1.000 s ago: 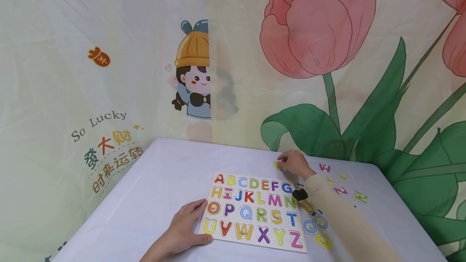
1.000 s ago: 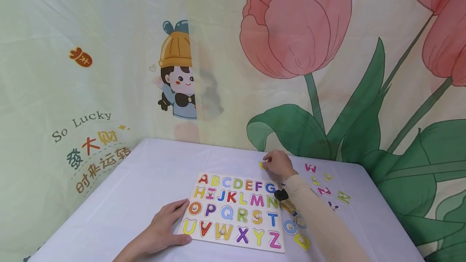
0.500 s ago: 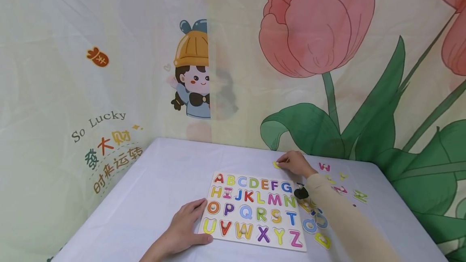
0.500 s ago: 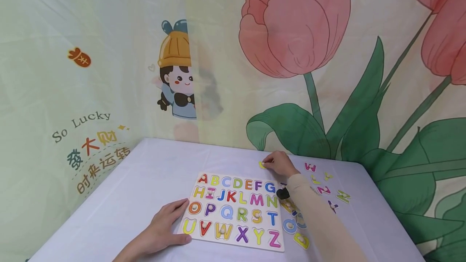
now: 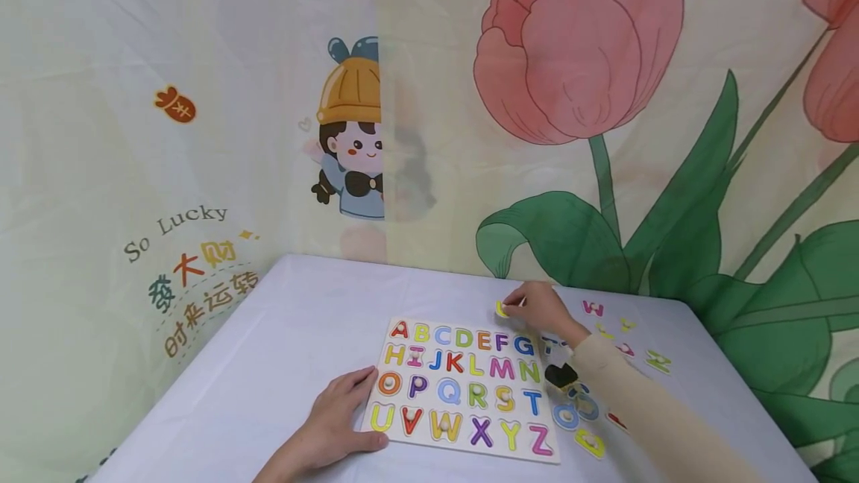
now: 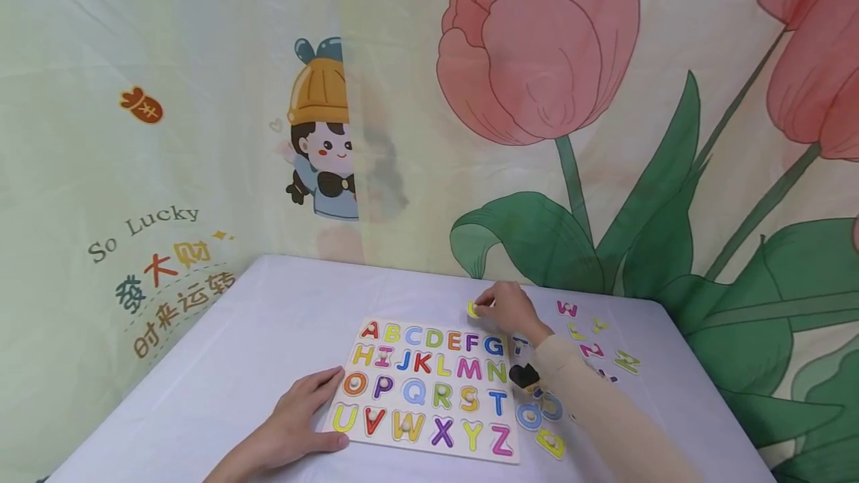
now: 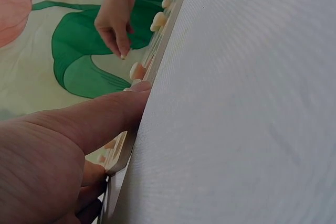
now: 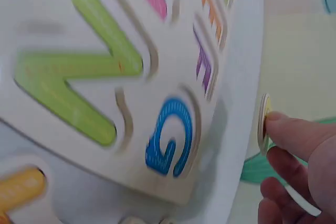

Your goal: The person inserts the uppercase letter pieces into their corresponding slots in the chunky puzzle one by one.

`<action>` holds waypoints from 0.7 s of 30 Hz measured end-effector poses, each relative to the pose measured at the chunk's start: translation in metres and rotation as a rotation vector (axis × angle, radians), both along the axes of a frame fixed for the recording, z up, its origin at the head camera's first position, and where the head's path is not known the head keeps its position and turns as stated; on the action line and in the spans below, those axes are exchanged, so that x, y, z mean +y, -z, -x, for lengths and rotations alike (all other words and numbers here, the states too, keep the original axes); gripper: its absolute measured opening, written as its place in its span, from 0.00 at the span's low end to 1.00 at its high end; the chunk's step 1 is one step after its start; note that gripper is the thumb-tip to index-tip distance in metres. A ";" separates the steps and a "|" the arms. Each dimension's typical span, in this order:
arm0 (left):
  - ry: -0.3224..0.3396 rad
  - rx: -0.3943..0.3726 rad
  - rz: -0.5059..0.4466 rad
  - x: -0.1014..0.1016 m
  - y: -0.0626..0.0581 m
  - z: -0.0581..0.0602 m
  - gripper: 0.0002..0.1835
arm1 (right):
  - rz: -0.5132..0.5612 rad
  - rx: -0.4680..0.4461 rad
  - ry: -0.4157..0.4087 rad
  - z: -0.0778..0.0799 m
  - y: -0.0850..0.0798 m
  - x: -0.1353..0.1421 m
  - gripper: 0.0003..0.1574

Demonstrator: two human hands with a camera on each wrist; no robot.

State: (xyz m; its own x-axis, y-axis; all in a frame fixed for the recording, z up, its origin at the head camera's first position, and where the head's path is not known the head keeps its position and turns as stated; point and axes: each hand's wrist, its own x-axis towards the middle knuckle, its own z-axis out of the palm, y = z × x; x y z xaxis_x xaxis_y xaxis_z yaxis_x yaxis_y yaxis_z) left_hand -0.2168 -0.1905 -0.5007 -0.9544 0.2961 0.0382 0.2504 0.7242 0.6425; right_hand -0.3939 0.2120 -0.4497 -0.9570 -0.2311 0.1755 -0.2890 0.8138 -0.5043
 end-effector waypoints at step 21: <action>0.018 0.006 -0.003 -0.002 -0.002 0.000 0.59 | 0.031 0.017 -0.129 -0.104 -0.016 -0.095 0.05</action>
